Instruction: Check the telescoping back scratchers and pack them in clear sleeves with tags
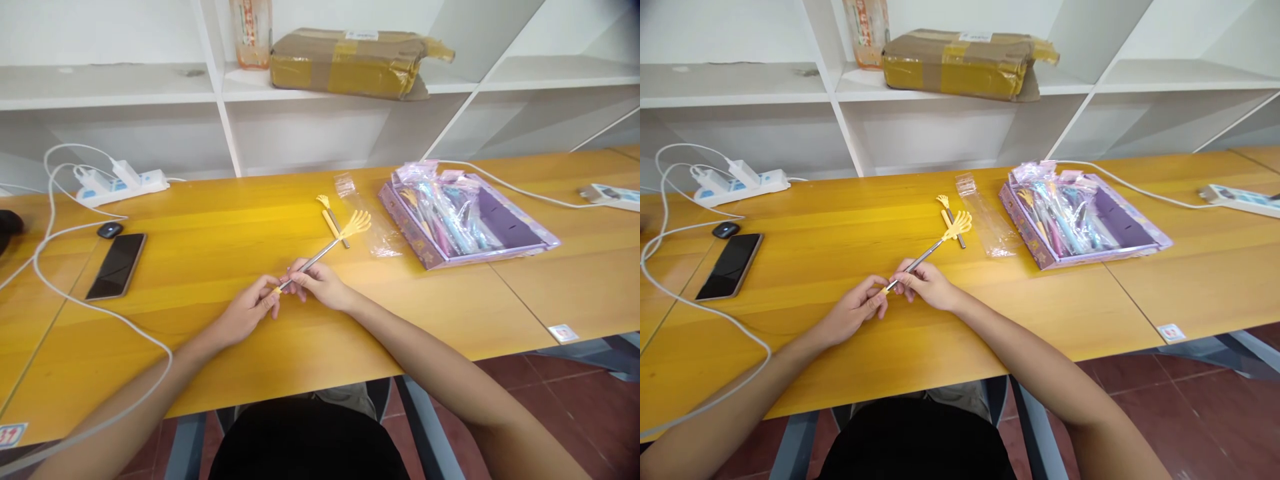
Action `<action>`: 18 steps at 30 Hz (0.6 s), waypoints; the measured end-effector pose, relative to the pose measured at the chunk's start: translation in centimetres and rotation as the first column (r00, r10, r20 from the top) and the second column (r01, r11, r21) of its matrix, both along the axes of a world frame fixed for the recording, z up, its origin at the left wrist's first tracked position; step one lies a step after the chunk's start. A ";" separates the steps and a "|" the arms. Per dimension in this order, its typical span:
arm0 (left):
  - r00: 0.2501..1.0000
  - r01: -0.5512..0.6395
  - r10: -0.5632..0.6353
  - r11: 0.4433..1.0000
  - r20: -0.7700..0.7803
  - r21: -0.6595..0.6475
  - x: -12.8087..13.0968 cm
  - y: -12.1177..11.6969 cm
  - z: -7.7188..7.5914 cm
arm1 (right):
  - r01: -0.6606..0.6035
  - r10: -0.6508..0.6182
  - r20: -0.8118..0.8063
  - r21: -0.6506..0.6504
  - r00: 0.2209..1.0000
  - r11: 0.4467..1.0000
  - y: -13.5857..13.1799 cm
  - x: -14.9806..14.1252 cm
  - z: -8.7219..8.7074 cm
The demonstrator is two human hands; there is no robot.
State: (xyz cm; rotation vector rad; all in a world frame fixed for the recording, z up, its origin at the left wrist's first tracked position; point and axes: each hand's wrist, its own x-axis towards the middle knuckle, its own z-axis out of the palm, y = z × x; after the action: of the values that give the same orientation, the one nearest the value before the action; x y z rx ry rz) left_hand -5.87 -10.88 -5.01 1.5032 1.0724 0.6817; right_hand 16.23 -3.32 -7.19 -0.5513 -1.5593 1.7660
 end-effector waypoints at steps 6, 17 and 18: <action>1.000 -0.002 0.002 1.000 -0.001 0.001 0.1 0.0 0.1 | -0.055 0.055 0.020 0.007 0.998 0.998 0.0 0.0 0.5; 1.000 0.013 -0.013 1.000 -0.002 -0.008 0.3 0.0 0.6 | -0.188 0.185 0.087 0.022 0.979 0.982 -0.4 0.0 1.0; 1.000 0.022 -0.022 1.000 0.003 -0.018 0.3 0.0 0.6 | -0.204 0.201 0.107 0.021 0.974 0.979 -0.3 0.3 1.2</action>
State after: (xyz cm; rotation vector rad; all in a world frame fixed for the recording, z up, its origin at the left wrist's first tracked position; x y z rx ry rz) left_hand -5.57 -10.88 -4.39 1.4960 1.0559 0.6577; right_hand 16.51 -3.62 -6.03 -0.4896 -1.7665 1.8854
